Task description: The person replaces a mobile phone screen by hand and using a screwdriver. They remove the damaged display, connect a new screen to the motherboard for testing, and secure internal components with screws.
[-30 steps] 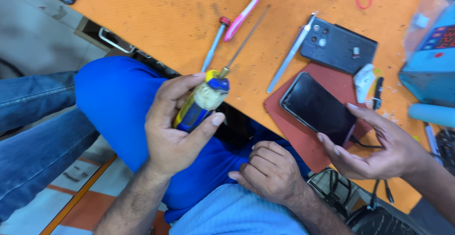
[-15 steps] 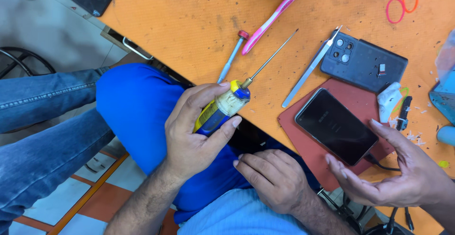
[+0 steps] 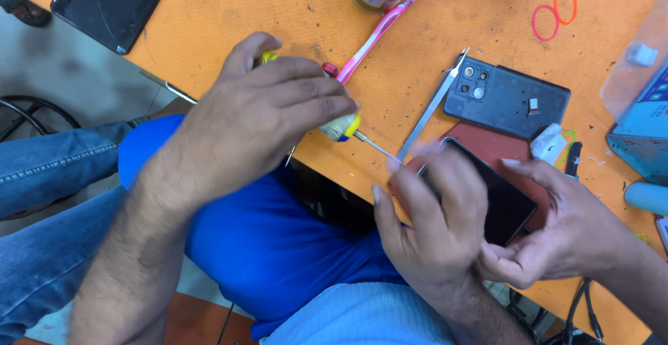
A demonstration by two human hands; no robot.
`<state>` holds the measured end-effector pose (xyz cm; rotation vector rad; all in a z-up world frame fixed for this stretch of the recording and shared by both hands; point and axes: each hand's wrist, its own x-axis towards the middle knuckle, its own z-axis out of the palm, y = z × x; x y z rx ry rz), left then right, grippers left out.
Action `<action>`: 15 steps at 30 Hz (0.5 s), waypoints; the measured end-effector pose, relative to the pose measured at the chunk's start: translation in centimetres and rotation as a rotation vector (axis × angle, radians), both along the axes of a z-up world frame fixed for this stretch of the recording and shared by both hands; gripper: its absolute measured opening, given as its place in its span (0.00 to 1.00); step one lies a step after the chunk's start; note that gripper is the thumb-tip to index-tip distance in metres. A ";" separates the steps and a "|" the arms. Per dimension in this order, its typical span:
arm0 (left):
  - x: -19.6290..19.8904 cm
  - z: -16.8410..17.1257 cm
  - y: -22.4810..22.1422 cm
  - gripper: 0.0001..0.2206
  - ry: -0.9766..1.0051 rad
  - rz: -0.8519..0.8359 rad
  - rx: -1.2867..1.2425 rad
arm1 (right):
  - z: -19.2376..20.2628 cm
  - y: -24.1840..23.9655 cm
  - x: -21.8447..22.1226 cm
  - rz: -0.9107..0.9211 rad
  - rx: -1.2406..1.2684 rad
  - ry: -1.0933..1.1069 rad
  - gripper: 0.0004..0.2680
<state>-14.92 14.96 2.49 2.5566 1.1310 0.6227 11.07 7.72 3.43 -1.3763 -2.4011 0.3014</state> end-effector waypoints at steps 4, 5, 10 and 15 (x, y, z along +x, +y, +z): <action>-0.4 -0.1 1.4 0.18 -0.151 -0.069 -0.141 | 0.7 1.2 -2.3 -0.145 0.086 0.096 0.09; -0.4 -0.2 1.5 0.17 -0.220 -0.072 -0.193 | 0.6 1.2 -2.3 -0.143 0.051 0.142 0.07; -0.6 -0.8 0.7 0.15 -0.215 -0.039 -0.120 | -0.3 0.3 -2.2 -0.140 0.011 0.134 0.03; -0.8 -1.2 0.1 0.13 -0.112 0.044 0.028 | -0.7 -0.2 -2.9 -0.071 -0.030 0.167 0.04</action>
